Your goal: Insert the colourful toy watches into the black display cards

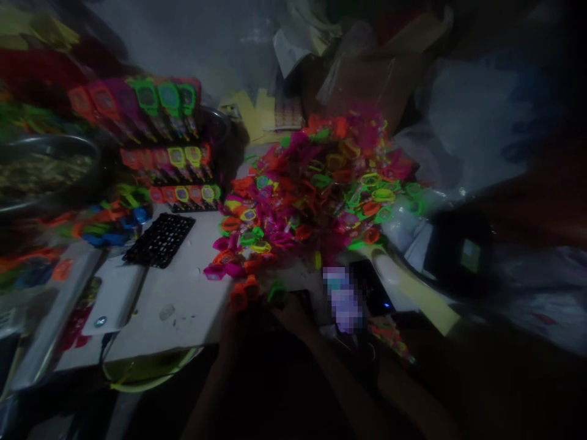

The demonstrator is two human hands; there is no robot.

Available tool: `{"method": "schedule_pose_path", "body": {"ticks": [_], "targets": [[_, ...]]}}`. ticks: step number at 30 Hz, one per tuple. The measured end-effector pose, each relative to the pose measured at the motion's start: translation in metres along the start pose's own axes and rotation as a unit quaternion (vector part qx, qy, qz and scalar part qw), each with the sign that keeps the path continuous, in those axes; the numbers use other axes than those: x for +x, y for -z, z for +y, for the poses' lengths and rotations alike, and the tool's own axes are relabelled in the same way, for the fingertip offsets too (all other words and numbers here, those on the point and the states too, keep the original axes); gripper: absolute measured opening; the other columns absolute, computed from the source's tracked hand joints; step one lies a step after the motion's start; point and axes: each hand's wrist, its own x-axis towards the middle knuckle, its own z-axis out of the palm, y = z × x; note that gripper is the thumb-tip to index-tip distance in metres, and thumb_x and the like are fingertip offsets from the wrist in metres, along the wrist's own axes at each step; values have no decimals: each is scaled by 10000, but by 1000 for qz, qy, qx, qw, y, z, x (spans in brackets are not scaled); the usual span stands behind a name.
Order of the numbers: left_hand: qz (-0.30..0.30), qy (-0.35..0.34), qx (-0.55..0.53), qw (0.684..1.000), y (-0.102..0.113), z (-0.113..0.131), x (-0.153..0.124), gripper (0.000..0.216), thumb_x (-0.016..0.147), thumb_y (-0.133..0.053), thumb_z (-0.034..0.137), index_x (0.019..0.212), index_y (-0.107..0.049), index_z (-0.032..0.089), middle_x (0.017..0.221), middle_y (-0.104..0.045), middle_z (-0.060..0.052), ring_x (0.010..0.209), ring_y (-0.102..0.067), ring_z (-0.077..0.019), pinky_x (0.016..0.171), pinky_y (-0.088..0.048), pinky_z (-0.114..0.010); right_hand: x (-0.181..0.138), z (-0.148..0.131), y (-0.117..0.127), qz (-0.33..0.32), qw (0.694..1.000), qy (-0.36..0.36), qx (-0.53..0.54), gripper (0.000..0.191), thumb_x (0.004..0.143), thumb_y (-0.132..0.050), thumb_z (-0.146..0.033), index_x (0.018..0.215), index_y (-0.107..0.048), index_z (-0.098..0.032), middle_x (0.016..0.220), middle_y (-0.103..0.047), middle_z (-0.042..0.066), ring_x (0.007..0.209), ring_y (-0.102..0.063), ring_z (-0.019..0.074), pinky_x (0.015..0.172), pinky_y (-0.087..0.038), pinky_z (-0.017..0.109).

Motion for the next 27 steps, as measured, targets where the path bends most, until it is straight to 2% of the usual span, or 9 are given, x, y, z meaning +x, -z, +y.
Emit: {"method": "schedule_pose_path", "body": {"ticks": [3,8,12,20,23,27], "targets": [[-9,-6,-2,1000,1,4,0,461,706,-511,546,895,-691,167,899,-720,-99,839,-662,-260,686,-538,-331,-3,-8,3,-28,998,5,-49,153,734,-606,-191,836,-713,-152,852,-738,44,826,-667,213,762,-510,316],[-12,-10,-3,1000,3,4,-2,423,692,-523,528,852,-687,172,845,-716,-90,821,-661,-259,663,-539,-324,-3,-16,3,-54,993,44,-99,348,725,-562,-85,1035,-674,-194,1085,-703,50,975,-647,191,893,-474,314],[-14,-9,-5,1000,4,-1,-2,434,666,-520,508,872,-678,160,839,-715,-100,813,-664,-272,668,-545,-351,2,-22,1,-63,987,35,-142,351,724,-562,-62,1035,-670,-183,1080,-704,69,997,-646,202,912,-471,317],[-39,-25,-31,998,8,-1,-2,405,673,-527,492,869,-683,174,835,-728,-87,824,-671,-268,686,-554,-350,5,-22,-5,-81,985,33,-149,437,722,-551,-44,1111,-655,-214,1113,-700,51,1049,-639,198,930,-466,298],[-47,-40,-45,997,9,1,-1,400,677,-530,482,889,-691,184,879,-736,-78,838,-675,-255,737,-553,-346,4,-22,-6,-75,987,32,-135,431,725,-544,-47,1101,-660,-222,1094,-707,41,1050,-640,205,926,-471,310],[-29,-43,-52,997,7,3,-1,463,678,-527,490,974,-678,168,968,-732,-96,910,-668,-275,801,-541,-387,2,-25,2,-89,990,35,-101,414,724,-523,-35,1078,-664,-194,1066,-709,51,1028,-643,203,922,-477,329]]}}
